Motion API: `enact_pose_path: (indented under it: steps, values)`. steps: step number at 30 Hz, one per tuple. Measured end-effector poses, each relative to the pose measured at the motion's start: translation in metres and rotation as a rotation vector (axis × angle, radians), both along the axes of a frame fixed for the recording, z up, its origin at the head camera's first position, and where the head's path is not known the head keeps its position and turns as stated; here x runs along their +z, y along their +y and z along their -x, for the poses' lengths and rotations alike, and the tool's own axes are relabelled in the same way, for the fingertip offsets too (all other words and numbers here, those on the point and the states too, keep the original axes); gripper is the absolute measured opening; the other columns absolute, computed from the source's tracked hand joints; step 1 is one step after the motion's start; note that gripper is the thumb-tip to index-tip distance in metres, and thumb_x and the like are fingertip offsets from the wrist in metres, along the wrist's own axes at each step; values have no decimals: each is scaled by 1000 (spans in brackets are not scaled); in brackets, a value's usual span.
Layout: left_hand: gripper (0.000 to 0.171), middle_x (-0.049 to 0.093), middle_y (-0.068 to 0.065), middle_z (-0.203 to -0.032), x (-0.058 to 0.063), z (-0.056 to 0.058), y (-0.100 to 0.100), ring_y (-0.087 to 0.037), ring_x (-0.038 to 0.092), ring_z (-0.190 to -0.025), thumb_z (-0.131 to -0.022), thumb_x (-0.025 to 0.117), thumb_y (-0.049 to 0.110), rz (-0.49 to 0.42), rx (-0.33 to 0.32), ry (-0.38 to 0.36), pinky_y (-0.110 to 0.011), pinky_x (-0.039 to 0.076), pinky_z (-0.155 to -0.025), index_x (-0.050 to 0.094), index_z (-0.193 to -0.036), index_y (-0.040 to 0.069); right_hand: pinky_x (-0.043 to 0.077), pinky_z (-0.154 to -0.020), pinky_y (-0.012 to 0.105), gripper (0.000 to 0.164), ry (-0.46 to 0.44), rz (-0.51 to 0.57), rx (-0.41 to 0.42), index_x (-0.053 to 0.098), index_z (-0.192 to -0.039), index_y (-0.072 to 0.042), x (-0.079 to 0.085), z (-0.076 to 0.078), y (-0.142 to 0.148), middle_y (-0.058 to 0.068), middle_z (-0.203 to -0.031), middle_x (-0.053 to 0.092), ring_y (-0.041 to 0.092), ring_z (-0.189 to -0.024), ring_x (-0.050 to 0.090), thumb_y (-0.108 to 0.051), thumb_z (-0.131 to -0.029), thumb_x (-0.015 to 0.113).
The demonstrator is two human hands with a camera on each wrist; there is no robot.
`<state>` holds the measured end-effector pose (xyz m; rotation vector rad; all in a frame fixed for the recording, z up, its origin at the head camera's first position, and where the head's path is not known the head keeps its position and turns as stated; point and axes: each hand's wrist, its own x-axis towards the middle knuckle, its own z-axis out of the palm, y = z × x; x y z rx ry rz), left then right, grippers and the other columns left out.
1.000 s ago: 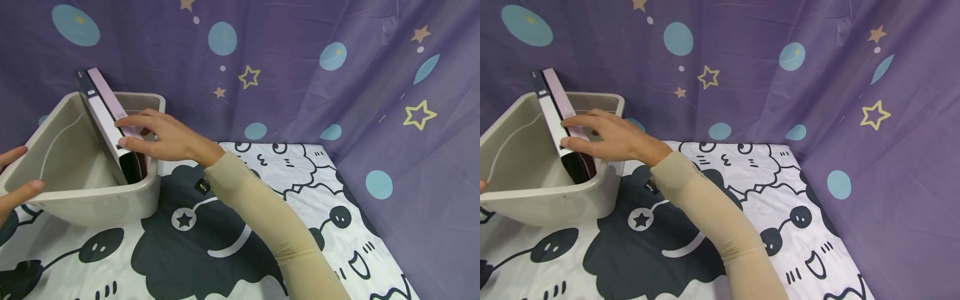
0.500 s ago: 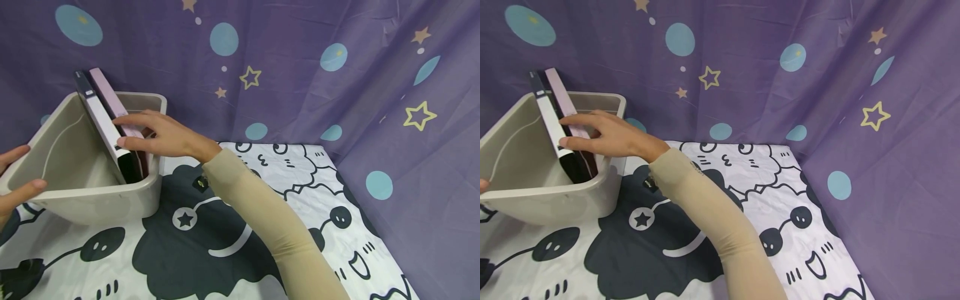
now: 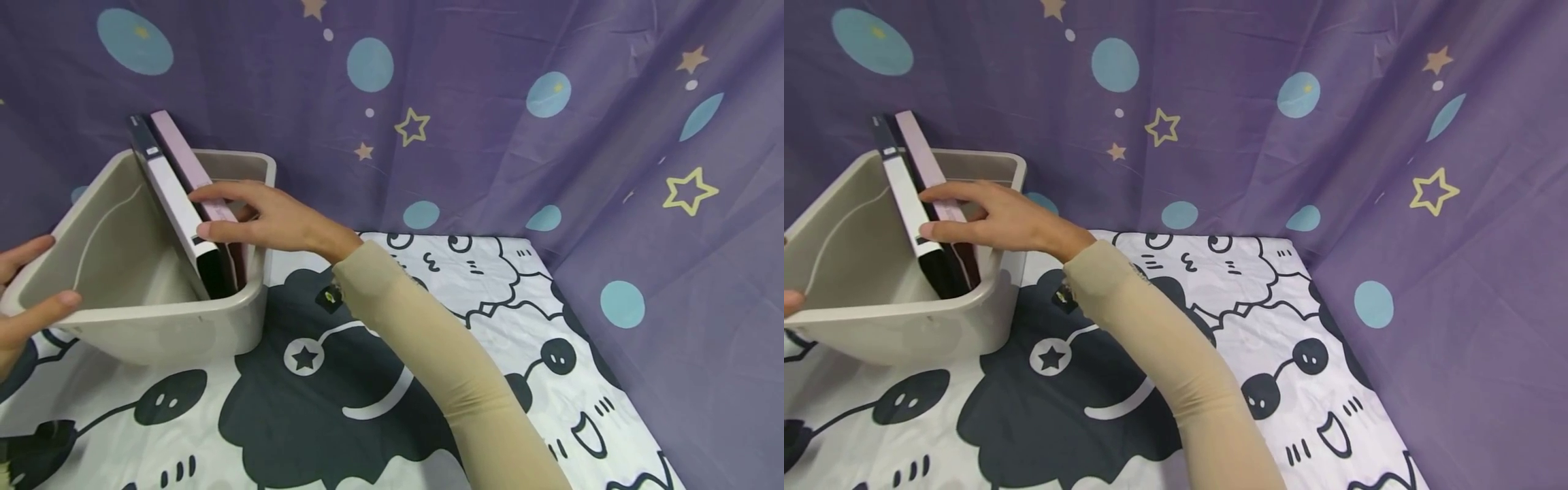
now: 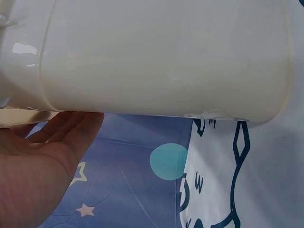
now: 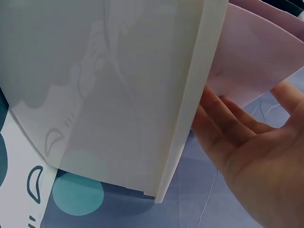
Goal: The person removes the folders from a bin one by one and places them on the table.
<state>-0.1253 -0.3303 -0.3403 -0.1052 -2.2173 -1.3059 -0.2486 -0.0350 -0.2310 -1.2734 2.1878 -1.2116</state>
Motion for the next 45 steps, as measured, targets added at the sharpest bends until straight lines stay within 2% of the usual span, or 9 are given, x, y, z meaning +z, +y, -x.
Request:
enact_pose_path:
  steps: [5,12,18,25,33,39,42,45]
  values:
    - [73,40,7,-139,0,-3,1,4,39,-118,-88,59,-7,8,11,-45,-2,30,-89,30,-150,17,48,-81,20,54,-61,15,-27,47,-140,-18,-3,-1,-1,-10,-124,48,8,-100,59,-21,-89,66]
    - [72,39,9,-137,-1,-2,-1,3,39,-116,-88,58,-6,-4,14,-52,-1,30,-88,30,-150,17,43,-86,18,53,-18,32,-28,47,-137,-17,-6,4,-1,-11,-126,47,3,-106,49,-22,-88,65]
    - [71,35,10,-138,3,-4,6,4,36,-117,-90,57,-3,7,6,-54,0,27,-89,28,-151,15,42,-89,18,51,-26,72,-10,47,-136,-14,-10,8,0,-10,-127,46,4,-106,48,-20,-88,63]
    - [72,36,10,-137,-1,-3,4,5,36,-117,-89,57,-4,15,13,-53,0,27,-89,29,-151,17,41,-90,18,47,-42,134,0,48,-132,-10,-15,9,1,-6,-127,47,7,-105,50,-15,-87,63]
    - [71,36,9,-138,-1,-2,3,3,36,-118,-89,57,-5,1,8,-52,-1,28,-90,29,-151,17,39,-90,17,37,22,160,-19,49,-131,-7,-19,10,2,2,-132,47,7,-106,47,-16,-95,52]
    - [71,35,10,-137,0,-3,4,3,36,-117,-89,57,-3,3,10,-52,0,28,-89,29,-151,17,42,-87,21,40,-41,212,-26,50,-132,-8,-24,12,5,1,-132,46,10,-105,49,-14,-93,54]
    - [73,35,6,-140,-8,2,-6,3,36,-118,-88,59,-3,5,7,-58,-1,27,-90,29,-151,18,45,-86,21,43,-74,208,-38,51,-135,-12,-25,12,7,-3,-132,47,11,-103,52,-15,-92,56]
    - [75,38,4,-141,-31,17,-29,0,40,-116,-86,62,-5,19,32,-47,-2,31,-88,32,-150,20,47,-84,22,45,-98,197,-41,51,-136,-15,-25,12,8,-2,-128,49,11,-101,54,-16,-91,57]
